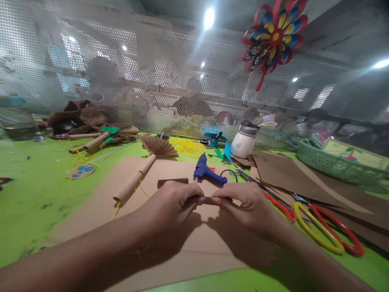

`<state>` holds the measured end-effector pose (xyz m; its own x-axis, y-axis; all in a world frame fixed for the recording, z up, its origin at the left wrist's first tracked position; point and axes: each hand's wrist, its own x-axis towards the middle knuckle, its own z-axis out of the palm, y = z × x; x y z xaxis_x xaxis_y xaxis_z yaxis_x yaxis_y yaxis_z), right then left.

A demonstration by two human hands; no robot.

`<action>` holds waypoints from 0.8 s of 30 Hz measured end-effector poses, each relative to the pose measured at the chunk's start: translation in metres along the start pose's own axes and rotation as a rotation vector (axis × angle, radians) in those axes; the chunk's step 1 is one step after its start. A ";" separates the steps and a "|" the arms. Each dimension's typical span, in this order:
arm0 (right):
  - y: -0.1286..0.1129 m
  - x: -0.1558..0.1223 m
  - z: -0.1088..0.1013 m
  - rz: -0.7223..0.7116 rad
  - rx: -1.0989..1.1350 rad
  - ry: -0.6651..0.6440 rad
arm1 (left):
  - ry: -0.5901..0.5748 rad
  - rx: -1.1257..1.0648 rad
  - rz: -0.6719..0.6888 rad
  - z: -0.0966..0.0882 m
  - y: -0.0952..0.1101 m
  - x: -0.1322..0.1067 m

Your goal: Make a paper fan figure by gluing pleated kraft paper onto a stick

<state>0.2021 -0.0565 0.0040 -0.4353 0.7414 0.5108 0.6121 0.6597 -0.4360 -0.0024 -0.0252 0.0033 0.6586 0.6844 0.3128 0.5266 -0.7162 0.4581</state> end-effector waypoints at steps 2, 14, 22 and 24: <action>0.001 0.000 0.000 0.037 0.006 -0.002 | -0.023 0.019 -0.036 -0.003 0.001 0.000; 0.010 0.003 -0.004 0.145 0.063 -0.111 | -0.121 -0.002 -0.080 -0.003 -0.006 0.002; 0.015 0.006 -0.015 0.289 0.289 -0.276 | -0.234 -0.189 -0.133 -0.011 -0.011 0.011; 0.016 0.007 -0.016 0.296 0.340 -0.319 | -0.244 -0.254 -0.176 -0.009 -0.014 0.011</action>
<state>0.2194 -0.0429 0.0122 -0.4876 0.8669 0.1034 0.5138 0.3807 -0.7688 -0.0070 -0.0063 0.0083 0.6949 0.7189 0.0183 0.5131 -0.5135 0.6877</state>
